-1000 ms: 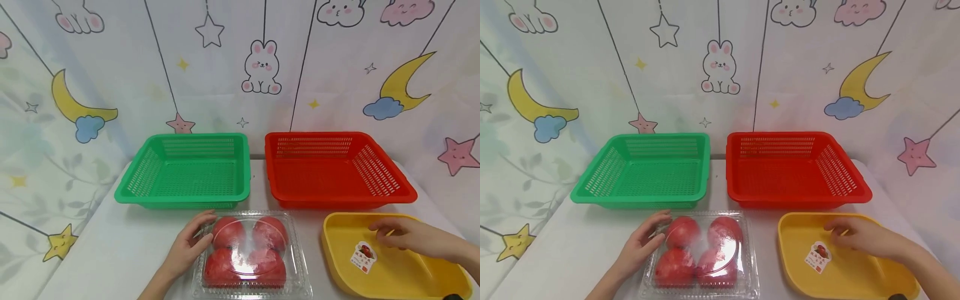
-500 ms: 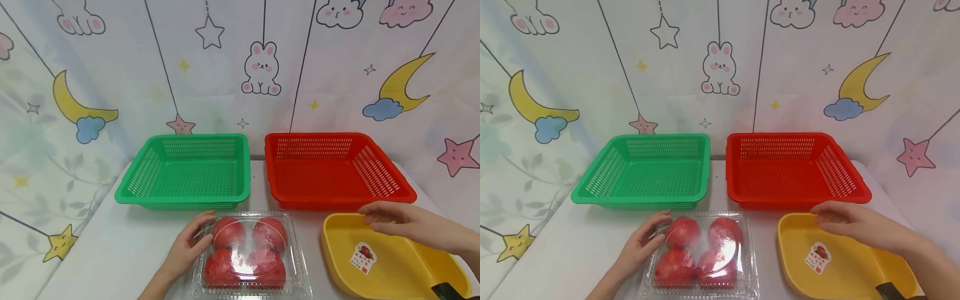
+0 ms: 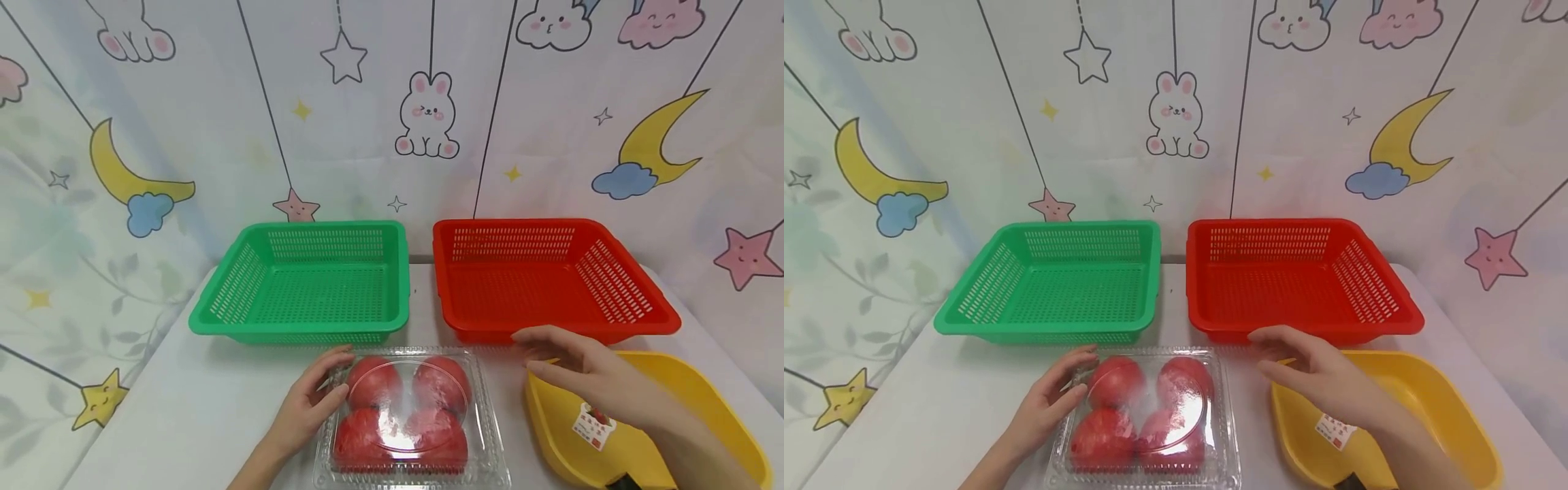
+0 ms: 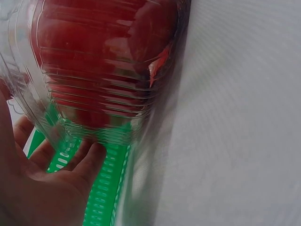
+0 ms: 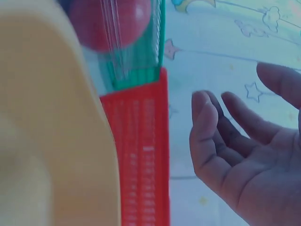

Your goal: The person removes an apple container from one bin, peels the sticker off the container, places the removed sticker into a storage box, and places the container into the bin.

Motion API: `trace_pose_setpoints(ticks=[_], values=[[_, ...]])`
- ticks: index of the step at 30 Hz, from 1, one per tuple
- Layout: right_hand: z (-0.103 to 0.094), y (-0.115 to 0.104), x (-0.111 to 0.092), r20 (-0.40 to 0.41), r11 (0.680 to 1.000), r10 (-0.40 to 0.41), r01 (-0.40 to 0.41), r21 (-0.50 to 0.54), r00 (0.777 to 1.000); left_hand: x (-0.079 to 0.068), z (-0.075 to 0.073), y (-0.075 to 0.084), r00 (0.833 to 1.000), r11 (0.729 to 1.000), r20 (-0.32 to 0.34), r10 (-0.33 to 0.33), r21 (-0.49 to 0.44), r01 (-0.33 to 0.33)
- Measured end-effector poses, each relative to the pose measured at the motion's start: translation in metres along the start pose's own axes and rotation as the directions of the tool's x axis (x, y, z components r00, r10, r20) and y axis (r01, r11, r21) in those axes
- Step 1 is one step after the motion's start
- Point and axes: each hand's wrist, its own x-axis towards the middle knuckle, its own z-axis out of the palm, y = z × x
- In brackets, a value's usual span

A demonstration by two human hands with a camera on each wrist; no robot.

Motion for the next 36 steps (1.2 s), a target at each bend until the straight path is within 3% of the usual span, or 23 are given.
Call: trace_pose_setpoints(ticks=[7,19,25,31,36], values=[[0.040,0.000,0.005,-0.072,0.994,0.058,-0.052,0.091,0.996,0.001,0.001,0.003,1.000,1.000,0.004,-0.017,0.004,0.017],[0.089,0.013,0.007,-0.128,0.973,0.150,-0.124,0.192,0.980,0.000,-0.001,0.002,1.000,1.000,0.005,-0.024,0.003,0.024],[0.102,0.018,0.006,-0.155,0.938,0.266,-0.219,0.270,0.951,0.000,0.000,0.001,1.000,1.000,0.008,-0.020,-0.007,0.020],[0.108,0.020,0.006,-0.101,0.900,0.311,-0.259,0.351,0.945,0.000,0.000,0.001,1.000,1.000,0.010,-0.021,-0.005,0.021],[0.116,0.025,0.004,-0.117,0.881,0.353,-0.289,0.374,0.928,0.000,0.000,0.002,1.000,1.000,0.009,-0.030,-0.006,0.030]])
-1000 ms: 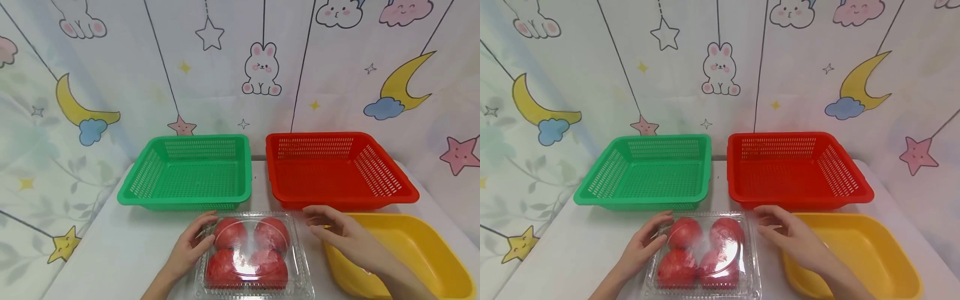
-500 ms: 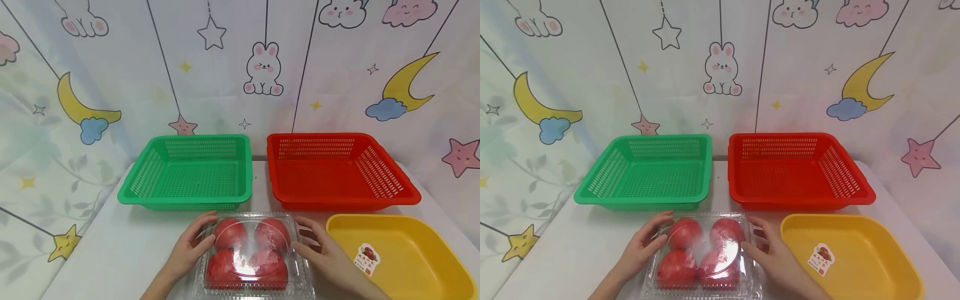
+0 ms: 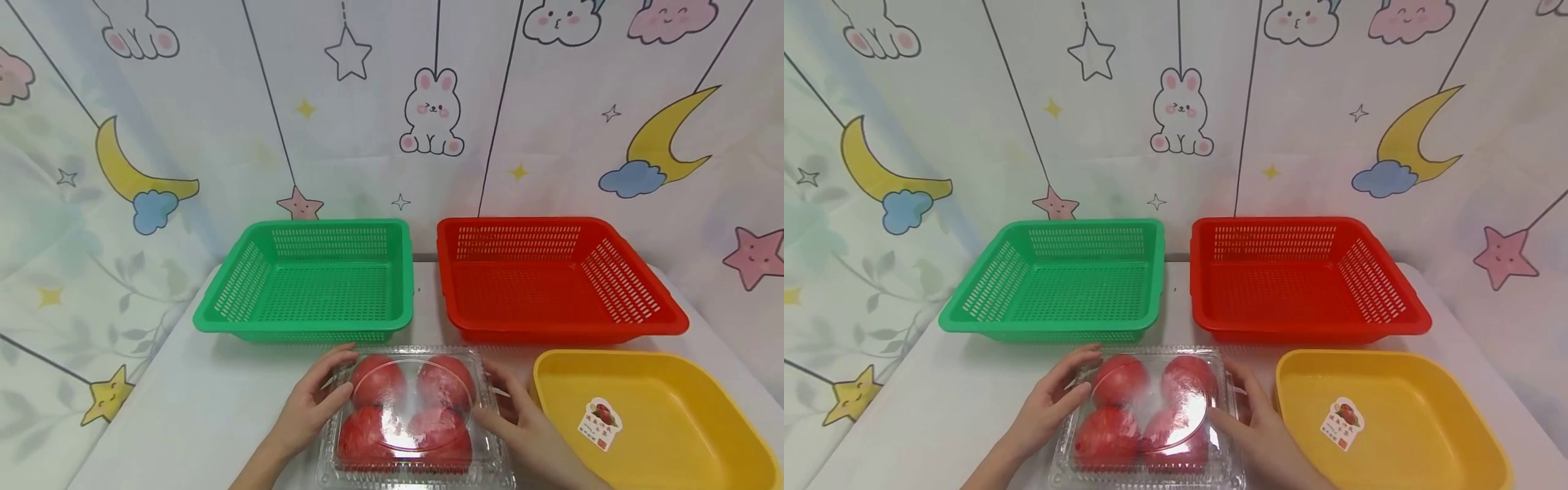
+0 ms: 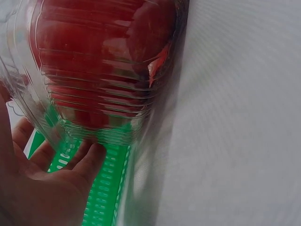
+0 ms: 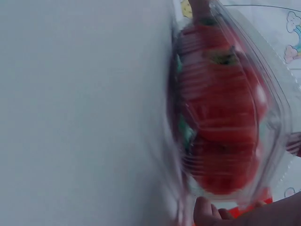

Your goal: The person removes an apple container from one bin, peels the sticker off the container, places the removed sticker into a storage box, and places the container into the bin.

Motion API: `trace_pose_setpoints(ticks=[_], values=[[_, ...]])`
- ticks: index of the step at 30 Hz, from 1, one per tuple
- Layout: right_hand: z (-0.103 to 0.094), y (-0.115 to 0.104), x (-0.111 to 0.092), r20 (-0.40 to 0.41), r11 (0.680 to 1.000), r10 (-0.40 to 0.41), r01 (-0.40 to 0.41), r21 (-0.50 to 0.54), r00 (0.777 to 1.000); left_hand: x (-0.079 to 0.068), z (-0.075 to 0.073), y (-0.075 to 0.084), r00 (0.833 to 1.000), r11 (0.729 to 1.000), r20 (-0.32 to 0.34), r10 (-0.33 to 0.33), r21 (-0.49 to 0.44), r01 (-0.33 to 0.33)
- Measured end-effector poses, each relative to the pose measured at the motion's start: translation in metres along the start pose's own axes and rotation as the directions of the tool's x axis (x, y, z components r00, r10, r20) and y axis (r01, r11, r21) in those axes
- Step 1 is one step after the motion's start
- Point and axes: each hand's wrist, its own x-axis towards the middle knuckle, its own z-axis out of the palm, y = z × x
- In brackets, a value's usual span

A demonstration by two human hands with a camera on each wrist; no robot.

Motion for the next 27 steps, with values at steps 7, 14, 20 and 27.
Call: trace_pose_setpoints(ticks=[7,14,20,27], values=[[0.008,0.009,-0.001,-0.024,0.998,0.029,-0.028,0.060,0.999,-0.001,0.000,0.001,1.000,1.000,-0.002,-0.001,-0.007,0.001],[0.007,0.011,-0.001,0.042,0.993,0.034,-0.038,0.110,0.999,0.002,-0.001,0.002,1.000,1.000,-0.003,-0.005,0.008,0.005],[0.009,0.010,-0.002,0.040,0.994,0.021,-0.026,0.107,0.999,0.005,-0.007,0.006,0.998,0.998,-0.058,-0.030,0.045,0.032],[0.009,0.011,-0.002,0.099,0.985,-0.010,-0.008,0.175,0.995,0.003,-0.024,0.006,0.973,0.991,-0.189,-0.131,-0.028,0.128]])
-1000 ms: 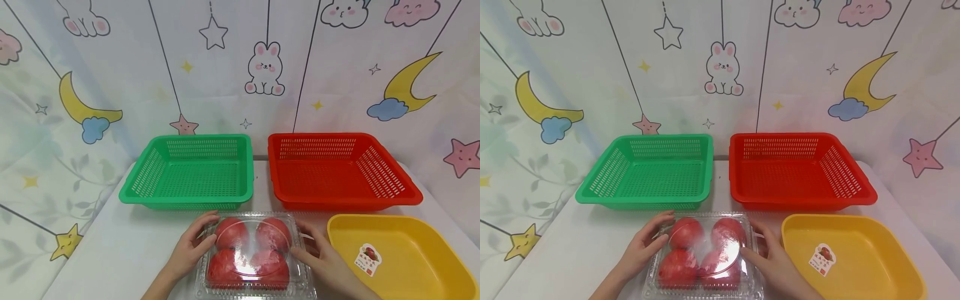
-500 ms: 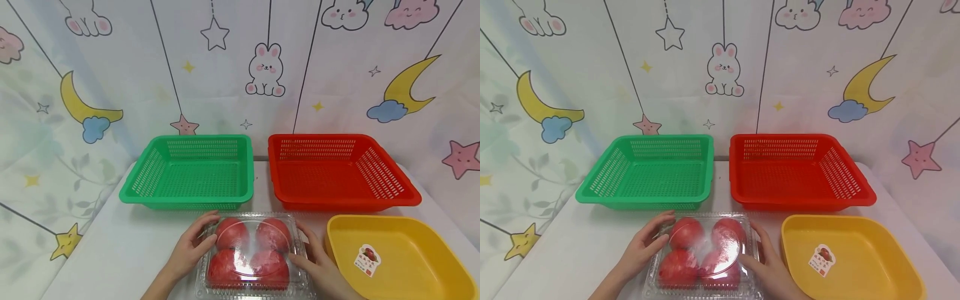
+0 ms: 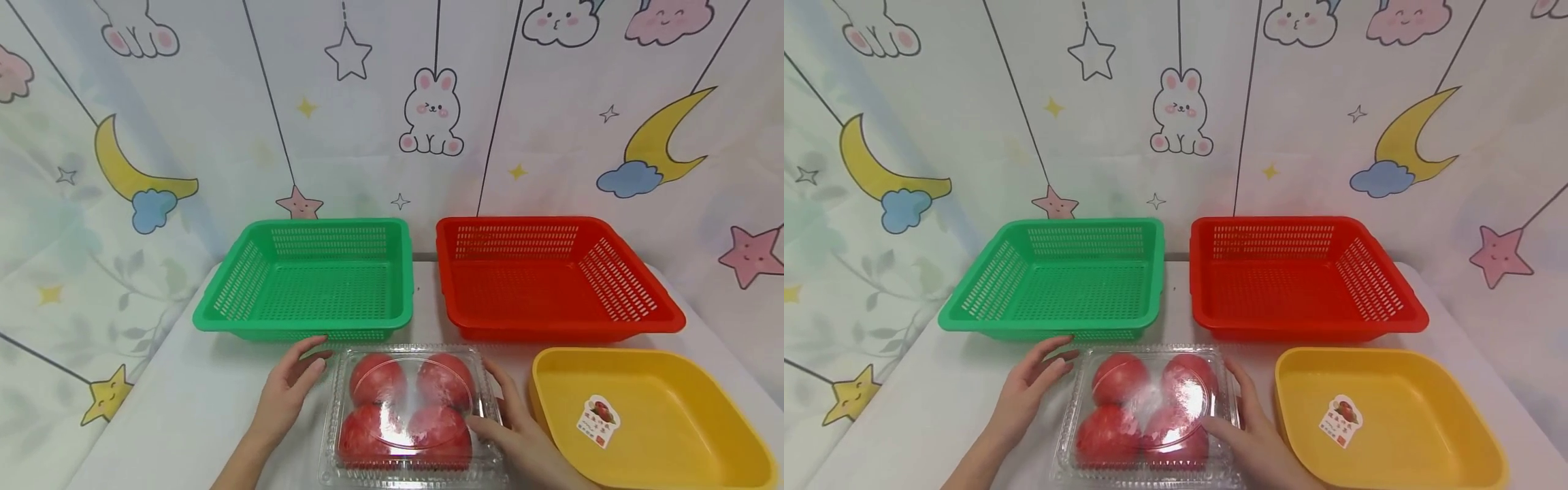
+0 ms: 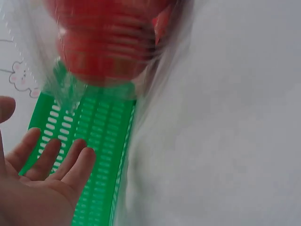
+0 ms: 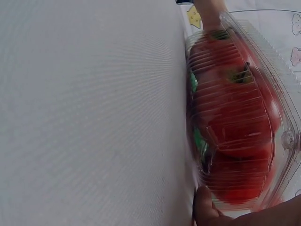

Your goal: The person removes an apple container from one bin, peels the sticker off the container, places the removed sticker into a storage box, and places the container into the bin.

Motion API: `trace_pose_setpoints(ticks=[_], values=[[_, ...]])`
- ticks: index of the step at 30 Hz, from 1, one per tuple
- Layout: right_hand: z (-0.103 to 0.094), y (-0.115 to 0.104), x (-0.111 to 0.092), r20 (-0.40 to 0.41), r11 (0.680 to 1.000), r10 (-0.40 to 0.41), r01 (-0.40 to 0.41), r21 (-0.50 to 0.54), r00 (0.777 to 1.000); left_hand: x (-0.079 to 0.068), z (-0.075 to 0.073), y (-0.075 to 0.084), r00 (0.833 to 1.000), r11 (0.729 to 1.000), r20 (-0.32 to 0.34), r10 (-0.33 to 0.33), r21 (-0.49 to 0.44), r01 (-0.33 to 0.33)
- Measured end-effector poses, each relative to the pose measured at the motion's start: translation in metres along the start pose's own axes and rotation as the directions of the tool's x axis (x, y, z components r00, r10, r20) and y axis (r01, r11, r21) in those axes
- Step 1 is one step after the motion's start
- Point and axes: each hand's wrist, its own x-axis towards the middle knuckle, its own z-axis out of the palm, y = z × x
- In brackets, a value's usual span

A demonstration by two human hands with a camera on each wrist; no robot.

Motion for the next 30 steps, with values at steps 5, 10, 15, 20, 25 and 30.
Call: trace_pose_setpoints(ticks=[5,10,15,20,25,30], values=[[0.001,0.001,0.000,-0.010,1.000,0.019,-0.019,0.006,1.000,0.003,-0.013,0.001,0.993,0.993,-0.096,-0.071,-0.104,0.061],[0.002,0.002,0.001,-0.006,1.000,0.006,-0.006,0.025,1.000,0.006,-0.021,0.005,0.973,0.962,-0.142,-0.183,-0.229,0.148],[0.000,0.003,0.003,0.049,0.999,-0.042,0.040,0.027,0.998,0.009,-0.026,0.008,0.958,0.892,-0.140,-0.252,-0.418,0.174],[0.000,0.003,0.004,0.033,1.000,-0.029,0.029,0.013,0.999,0.012,-0.026,0.007,0.956,0.852,-0.137,-0.258,-0.499,0.158],[0.001,0.000,0.004,-0.010,0.997,0.072,-0.072,0.023,0.997,0.013,-0.024,0.008,0.956,0.842,-0.138,-0.258,-0.518,0.153],[0.001,-0.001,0.005,-0.012,0.992,0.125,-0.125,0.023,0.992,0.015,-0.024,0.008,0.958,0.838,-0.134,-0.254,-0.526,0.148]])
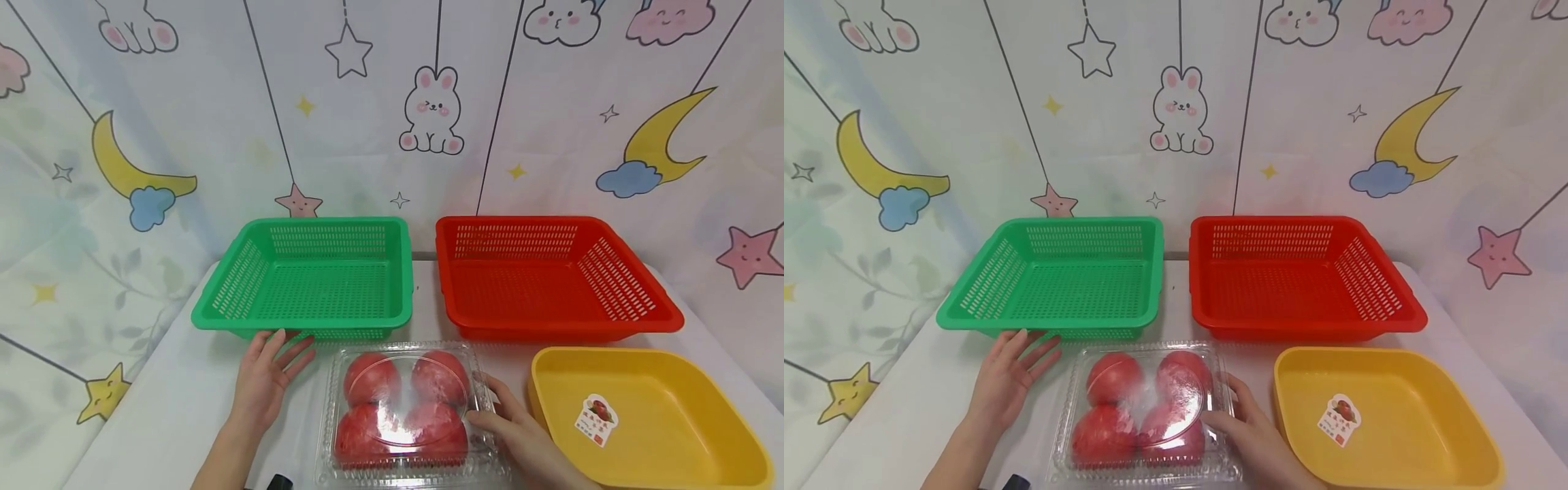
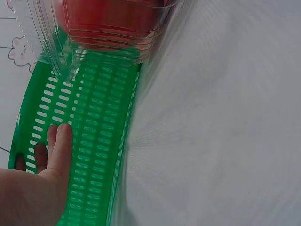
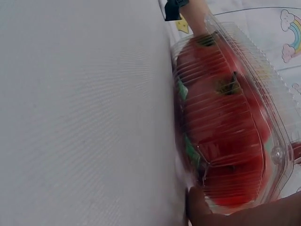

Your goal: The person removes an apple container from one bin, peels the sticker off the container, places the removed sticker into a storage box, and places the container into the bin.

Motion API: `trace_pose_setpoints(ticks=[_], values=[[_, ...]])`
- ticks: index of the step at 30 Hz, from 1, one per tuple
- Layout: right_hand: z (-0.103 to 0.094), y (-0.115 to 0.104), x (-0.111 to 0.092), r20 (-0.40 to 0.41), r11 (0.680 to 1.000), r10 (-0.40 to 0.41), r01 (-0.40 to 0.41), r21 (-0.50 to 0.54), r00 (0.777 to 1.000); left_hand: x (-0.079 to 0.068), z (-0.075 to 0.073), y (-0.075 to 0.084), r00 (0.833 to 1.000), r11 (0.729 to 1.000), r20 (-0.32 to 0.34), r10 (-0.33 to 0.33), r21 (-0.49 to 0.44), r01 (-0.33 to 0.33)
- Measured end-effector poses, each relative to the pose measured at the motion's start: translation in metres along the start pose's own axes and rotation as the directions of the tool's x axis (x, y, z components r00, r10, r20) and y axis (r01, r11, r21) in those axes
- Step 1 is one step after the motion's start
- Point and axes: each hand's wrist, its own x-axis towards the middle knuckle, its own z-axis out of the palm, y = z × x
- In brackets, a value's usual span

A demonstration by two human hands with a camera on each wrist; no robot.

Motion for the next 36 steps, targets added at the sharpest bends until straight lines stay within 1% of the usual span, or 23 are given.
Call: trace_pose_setpoints(ticks=[2,5,9,11,18,23,29,33,36], values=[[0.000,0.001,0.000,0.011,1.000,-0.009,0.009,0.013,1.000,0.000,-0.001,0.000,1.000,1.000,-0.002,-0.004,-0.009,0.004],[0.000,0.002,-0.001,0.071,0.995,-0.031,0.024,0.096,0.997,0.000,-0.001,-0.002,1.000,0.999,-0.009,-0.016,-0.042,0.015],[-0.002,0.003,-0.001,0.158,0.974,-0.037,0.000,0.228,0.987,0.000,-0.001,-0.003,0.999,0.996,-0.025,-0.032,-0.085,0.030],[-0.003,0.003,-0.001,0.173,0.969,-0.026,-0.018,0.247,0.985,0.001,-0.001,-0.004,0.999,0.995,-0.038,-0.039,-0.097,0.035],[-0.006,-0.001,-0.001,0.185,0.974,-0.014,-0.029,0.225,0.983,0.005,0.005,-0.002,0.993,0.992,-0.100,-0.070,-0.111,0.059],[-0.004,-0.004,0.001,0.192,0.978,-0.027,-0.013,0.206,0.981,0.008,0.005,-0.002,0.989,0.988,-0.130,-0.071,-0.143,0.052],[-0.005,-0.003,0.003,0.167,0.977,-0.016,-0.020,0.212,0.986,0.009,0.006,-0.001,0.991,0.985,-0.123,-0.056,-0.168,0.035],[-0.006,-0.003,0.000,0.172,0.971,-0.044,0.002,0.240,0.984,0.009,0.008,-0.001,0.992,0.978,-0.114,-0.044,-0.209,0.020],[-0.008,-0.005,-0.004,0.168,0.970,-0.054,0.012,0.242,0.984,0.009,0.011,-0.001,0.991,0.969,-0.127,-0.045,-0.247,0.012]])
